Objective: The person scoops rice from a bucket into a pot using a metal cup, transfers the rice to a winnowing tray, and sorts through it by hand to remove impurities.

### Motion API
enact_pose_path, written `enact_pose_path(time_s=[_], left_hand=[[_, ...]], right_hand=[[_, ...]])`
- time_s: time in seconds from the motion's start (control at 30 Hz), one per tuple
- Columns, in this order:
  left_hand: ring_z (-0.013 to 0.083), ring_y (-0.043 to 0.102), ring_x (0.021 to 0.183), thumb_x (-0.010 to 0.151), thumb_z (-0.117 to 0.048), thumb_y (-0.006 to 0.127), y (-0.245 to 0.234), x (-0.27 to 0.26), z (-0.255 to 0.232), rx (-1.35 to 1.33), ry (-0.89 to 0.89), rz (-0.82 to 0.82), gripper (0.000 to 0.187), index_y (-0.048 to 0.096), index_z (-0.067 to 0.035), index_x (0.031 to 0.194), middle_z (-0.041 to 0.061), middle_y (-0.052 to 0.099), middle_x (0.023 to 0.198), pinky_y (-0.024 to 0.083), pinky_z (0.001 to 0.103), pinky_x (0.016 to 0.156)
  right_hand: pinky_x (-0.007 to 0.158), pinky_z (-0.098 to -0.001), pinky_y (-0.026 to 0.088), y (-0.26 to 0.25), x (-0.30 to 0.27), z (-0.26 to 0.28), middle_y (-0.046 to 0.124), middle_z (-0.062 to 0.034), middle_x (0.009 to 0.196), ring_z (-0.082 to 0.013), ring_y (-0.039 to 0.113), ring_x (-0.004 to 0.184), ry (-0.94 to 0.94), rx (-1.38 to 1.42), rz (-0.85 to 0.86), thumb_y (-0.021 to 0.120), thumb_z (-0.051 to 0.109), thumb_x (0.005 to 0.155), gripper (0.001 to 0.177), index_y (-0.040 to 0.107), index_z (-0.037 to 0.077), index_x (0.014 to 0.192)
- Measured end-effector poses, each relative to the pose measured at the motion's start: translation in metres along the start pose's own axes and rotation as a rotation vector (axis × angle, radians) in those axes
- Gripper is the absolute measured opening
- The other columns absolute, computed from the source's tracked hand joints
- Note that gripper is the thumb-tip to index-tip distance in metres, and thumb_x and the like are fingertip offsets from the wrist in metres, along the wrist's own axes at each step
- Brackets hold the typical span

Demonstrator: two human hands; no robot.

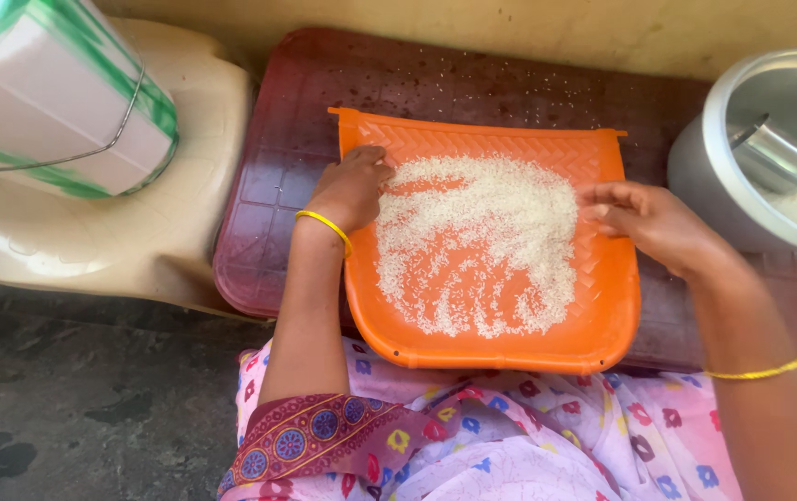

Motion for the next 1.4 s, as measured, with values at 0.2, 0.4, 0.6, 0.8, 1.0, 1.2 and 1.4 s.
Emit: enact_pose_path(time_s=[0.2,0.4,0.6,0.8,1.0,1.2,1.4], left_hand=[[0.0244,0.035,0.148,0.086,-0.007,0.064,0.002,0.002,-0.001,0.049,0.031,-0.002,0.041,0.071,-0.018,0.125,0.005,0.046,0.155,0.04,0.045,0.109],[0.0249,0.035,0.148,0.084,-0.006,0.064,0.002,0.004,-0.001,0.064,0.038,-0.026,0.044,0.07,-0.018,0.126,0.006,0.046,0.156,0.039,0.047,0.109],[0.0253,0.033,0.149,0.086,-0.006,0.062,-0.002,-0.001,-0.008,0.081,0.012,0.04,0.041,0.07,-0.017,0.125,0.006,0.044,0.157,0.039,0.047,0.109],[0.0239,0.034,0.149,0.085,-0.006,0.062,-0.004,-0.001,-0.007,0.058,0.015,0.016,0.043,0.069,-0.017,0.127,0.006,0.044,0.157,0.038,0.046,0.111],[0.0253,0.034,0.148,0.084,-0.002,0.06,-0.004,0.0,-0.008,0.071,0.03,0.002,0.047,0.07,-0.017,0.127,0.007,0.044,0.157,0.038,0.048,0.11],[0.0243,0.034,0.149,0.086,-0.007,0.062,-0.003,-0.002,-0.007,0.07,0.021,0.014,0.038,0.071,-0.018,0.122,0.006,0.045,0.157,0.04,0.048,0.107],[0.0248,0.036,0.147,0.086,-0.006,0.061,-0.002,-0.002,-0.004,0.033,0.021,0.008,0.037,0.071,-0.017,0.12,0.007,0.046,0.155,0.041,0.049,0.106]], right_hand=[[0.09,-0.0307,0.058,0.028,-0.041,0.004,0.079,-0.0051,0.105,-0.0141,0.073,0.099,0.04,-0.475,0.314,0.066,0.019,0.093,0.022,0.076,0.009,0.11],[0.089,-0.0306,0.059,0.08,-0.027,-0.01,0.08,-0.0058,0.101,-0.0171,0.073,0.099,-0.056,-0.779,0.447,0.063,0.005,0.089,0.022,0.081,0.011,0.1],[0.093,-0.0336,0.052,0.023,0.016,0.001,0.071,-0.0128,0.119,-0.0231,0.067,0.109,-0.394,-0.234,-0.066,0.059,0.003,0.093,0.033,0.069,0.003,0.124],[0.078,-0.0368,0.059,-0.004,0.019,-0.017,0.076,-0.0185,0.111,-0.028,0.075,0.082,0.15,-0.284,-0.136,0.052,0.01,0.099,0.042,0.058,0.005,0.14],[0.075,-0.0439,0.063,0.051,0.023,0.028,0.067,-0.0212,0.125,-0.0324,0.074,0.091,0.392,-0.457,-0.07,0.05,0.006,0.099,0.044,0.05,0.006,0.143],[0.089,-0.0337,0.06,0.102,0.038,0.084,0.055,-0.0125,0.144,-0.0222,0.072,0.113,-0.037,0.136,0.109,0.052,0.016,0.098,0.057,0.035,0.009,0.151],[0.068,-0.043,0.056,0.033,0.051,0.04,0.066,-0.0113,0.135,-0.0248,0.071,0.094,0.165,-0.243,-0.092,0.058,0.023,0.099,0.052,0.05,0.013,0.149]])
Point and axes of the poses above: each hand's wrist, its own x-axis towards the middle knuckle, its own y-axis out of the palm, z = x × y, the point moved 7 cm from there along x, towards the middle knuckle
